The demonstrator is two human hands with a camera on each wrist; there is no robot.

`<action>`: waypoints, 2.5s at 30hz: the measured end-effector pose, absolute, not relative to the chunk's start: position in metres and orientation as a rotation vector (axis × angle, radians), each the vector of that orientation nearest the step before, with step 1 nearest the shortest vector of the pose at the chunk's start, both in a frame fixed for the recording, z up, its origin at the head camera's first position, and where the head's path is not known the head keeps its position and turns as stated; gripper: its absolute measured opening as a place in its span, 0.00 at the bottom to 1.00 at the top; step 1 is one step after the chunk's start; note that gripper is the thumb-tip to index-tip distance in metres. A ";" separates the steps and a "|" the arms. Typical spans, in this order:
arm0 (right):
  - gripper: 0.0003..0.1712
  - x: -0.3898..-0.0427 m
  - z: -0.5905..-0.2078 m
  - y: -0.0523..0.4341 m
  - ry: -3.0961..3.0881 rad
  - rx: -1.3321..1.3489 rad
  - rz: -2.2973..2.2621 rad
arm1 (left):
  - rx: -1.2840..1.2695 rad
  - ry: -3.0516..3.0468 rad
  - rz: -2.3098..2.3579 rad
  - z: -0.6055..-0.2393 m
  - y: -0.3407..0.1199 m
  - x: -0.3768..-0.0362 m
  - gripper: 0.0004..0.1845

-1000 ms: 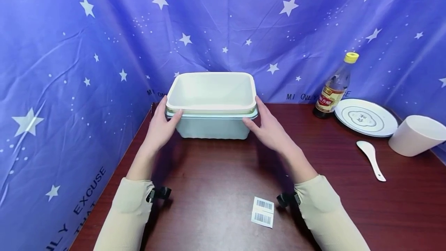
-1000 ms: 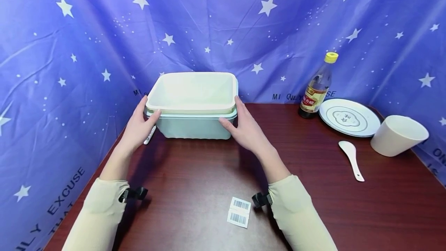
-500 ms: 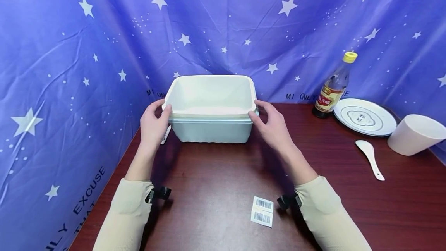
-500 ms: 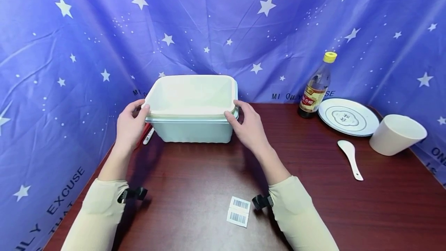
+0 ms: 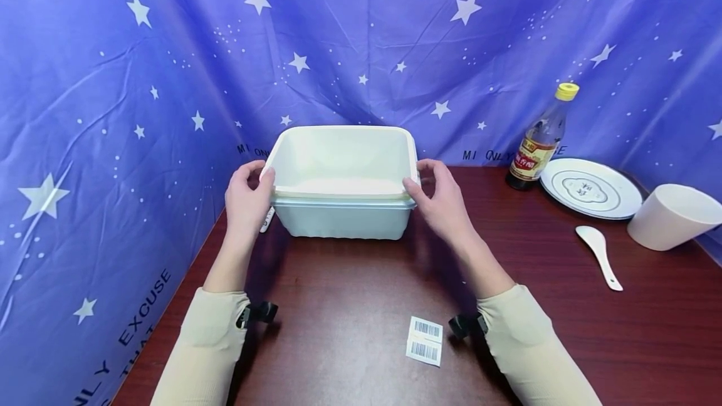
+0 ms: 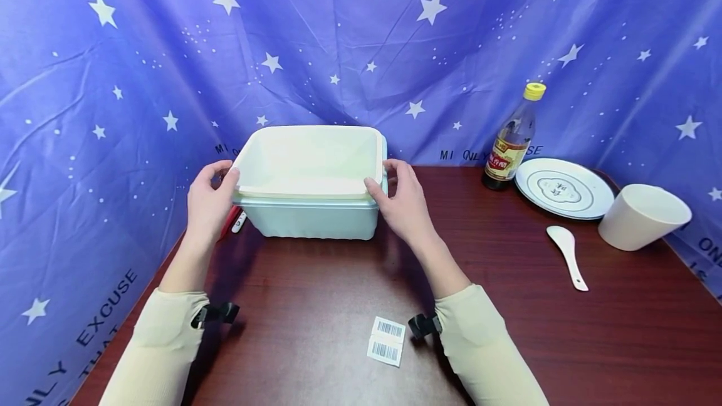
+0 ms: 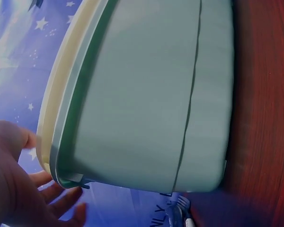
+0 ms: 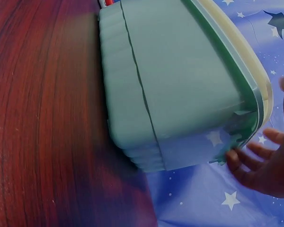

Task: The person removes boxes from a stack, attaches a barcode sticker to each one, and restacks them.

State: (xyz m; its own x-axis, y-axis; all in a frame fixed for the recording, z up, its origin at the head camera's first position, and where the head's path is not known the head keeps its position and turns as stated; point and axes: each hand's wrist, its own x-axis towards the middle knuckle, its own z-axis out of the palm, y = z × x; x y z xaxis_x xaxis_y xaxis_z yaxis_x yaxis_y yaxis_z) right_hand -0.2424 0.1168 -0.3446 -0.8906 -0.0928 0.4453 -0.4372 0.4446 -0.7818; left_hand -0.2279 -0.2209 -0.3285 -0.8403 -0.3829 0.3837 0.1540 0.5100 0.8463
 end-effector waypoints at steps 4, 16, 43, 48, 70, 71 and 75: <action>0.50 -0.247 -0.350 0.115 -2.474 0.556 1.365 | 0.132 -2.384 -1.447 -0.330 -0.223 -0.230 0.42; 0.56 -0.247 -0.355 0.110 -2.486 0.658 1.356 | -0.252 -2.442 -1.748 -0.328 -0.234 -0.232 0.52; 0.54 -0.244 -0.336 0.112 -2.311 0.724 1.448 | -0.275 -2.183 -1.680 -0.317 -0.225 -0.223 0.54; 0.56 -0.236 -0.323 0.111 -2.219 0.761 1.658 | -0.284 -2.150 -1.687 -0.313 -0.222 -0.219 0.56; 0.60 -0.224 -0.311 0.119 -1.901 0.873 1.939 | -0.562 -1.817 -1.875 -0.290 -0.206 -0.202 0.61; 0.60 -0.223 -0.310 0.120 -1.897 0.874 1.933 | -0.569 -1.804 -1.888 -0.290 -0.205 -0.201 0.62; 0.61 -0.217 -0.304 0.124 -1.874 0.875 1.921 | -0.585 -1.761 -1.935 -0.285 -0.200 -0.196 0.63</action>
